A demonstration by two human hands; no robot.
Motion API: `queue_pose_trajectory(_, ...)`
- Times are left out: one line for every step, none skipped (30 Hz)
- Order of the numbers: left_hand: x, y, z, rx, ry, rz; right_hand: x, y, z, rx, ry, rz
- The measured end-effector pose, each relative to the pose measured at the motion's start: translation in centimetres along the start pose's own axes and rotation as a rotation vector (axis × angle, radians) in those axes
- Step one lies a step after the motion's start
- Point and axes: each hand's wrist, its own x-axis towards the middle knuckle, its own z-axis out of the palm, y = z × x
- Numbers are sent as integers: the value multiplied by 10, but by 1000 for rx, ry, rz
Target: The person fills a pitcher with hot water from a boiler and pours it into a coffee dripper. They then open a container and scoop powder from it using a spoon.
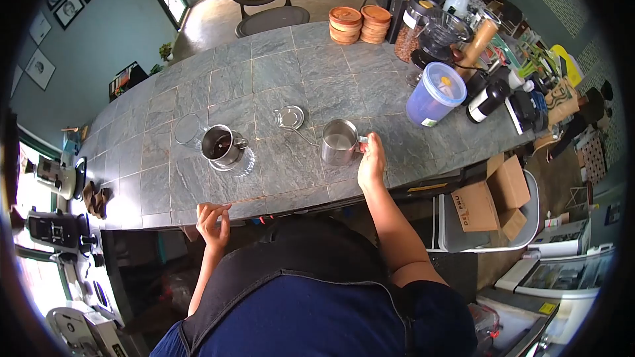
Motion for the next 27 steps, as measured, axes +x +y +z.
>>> queue_pose_trajectory(-1, 3, 3, 9, -10, -11, 0, -1, 1, -3, -25, -3)
queue_pose_trajectory(-2, 5, 6, 17, -21, -21, 1, -1, 3, -1, -32, 8)
queue_pose_trajectory(-3, 7, 8, 26, -20, -28, 2, -2, 5, -35, 24, 26)
queue_pose_trajectory(-3, 8, 11, 34, -27, -39, 2, -3, 8, -70, 81, 44)
queue_pose_trajectory(-4, 10, 13, 41, -34, -49, 2, -4, 11, -71, 76, 55)
queue_pose_trajectory(-4, 12, 15, 49, -35, -58, 2, -5, 14, -93, 84, 47)
queue_pose_trajectory(-3, 14, 18, 56, -32, -60, 2, -6, 14, -115, 94, 38)
queue_pose_trajectory(-2, 16, 21, 62, -27, -60, 2, -6, 12, -117, 90, 47)
queue_pose_trajectory(-2, 17, 23, 66, -26, -67, 1, -6, 9, -201, 33, 51)
queue_pose_trajectory(-2, 17, 25, 72, -25, -70, 1, -7, 7, -284, -24, 52)
queue_pose_trajectory(-2, 17, 28, 76, -24, -72, 1, -10, 3, -330, -104, 43)
queue_pose_trajectory(-2, 18, 31, 79, -23, -79, 1, -14, 0, -333, -108, 48)
queue_pose_trajectory(-1, 17, 34, 78, -17, -74, 0, -19, -4, -421, -218, 53)
queue_pose_trajectory(-1, 17, 36, 77, -13, -71, 1, -23, -6, -508, -329, 60)
queue_pose_trajectory(0, 18, 37, 82, -15, -81, 0, -28, -4, -620, -369, -3)
queue_pose_trajectory(1, 19, 39, 86, -22, -88, 0, -33, -3, -622, -374, 7)
queue_pose_trajectory(2, 20, 39, 90, -30, -94, -1, -39, 0, -715, -416, -7)
queue_pose_trajectory(2, 20, 40, 95, -34, -101, -3, -44, 3, -808, -458, -23)
queue_pose_trajectory(3, 20, 40, 100, -55, -102, -5, -49, 7, -816, -457, 35)
queue_pose_trajectory(4, 19, 41, 103, -77, -100, -7, -46, 6, -815, -458, 41)
queue_pose_trajectory(5, 16, 42, 102, -81, -81, -9, -43, 4, -811, -448, 27)
queue_pose_trajectory(6, 15, 42, 101, -85, -81, -10, -40, 3, -808, -437, 12)
queue_pose_trajectory(7, 14, 43, 96, -88, -76, -12, -37, 2, -810, -432, 13)
queue_pose_trajectory(9, 13, 44, 89, -92, -70, -13, -34, 2, -807, -413, 23)
queue_pose_trajectory(10, 12, 45, 84, -95, -69, -15, -33, 2, -805, -392, 33)
queue_pose_trajectory(12, 11, 45, 74, -92, -62, -16, -32, 3, -808, -387, 34)
queue_pose_trajectory(13, 10, 46, 66, -88, -56, -17, -32, 6, -805, -377, 16)
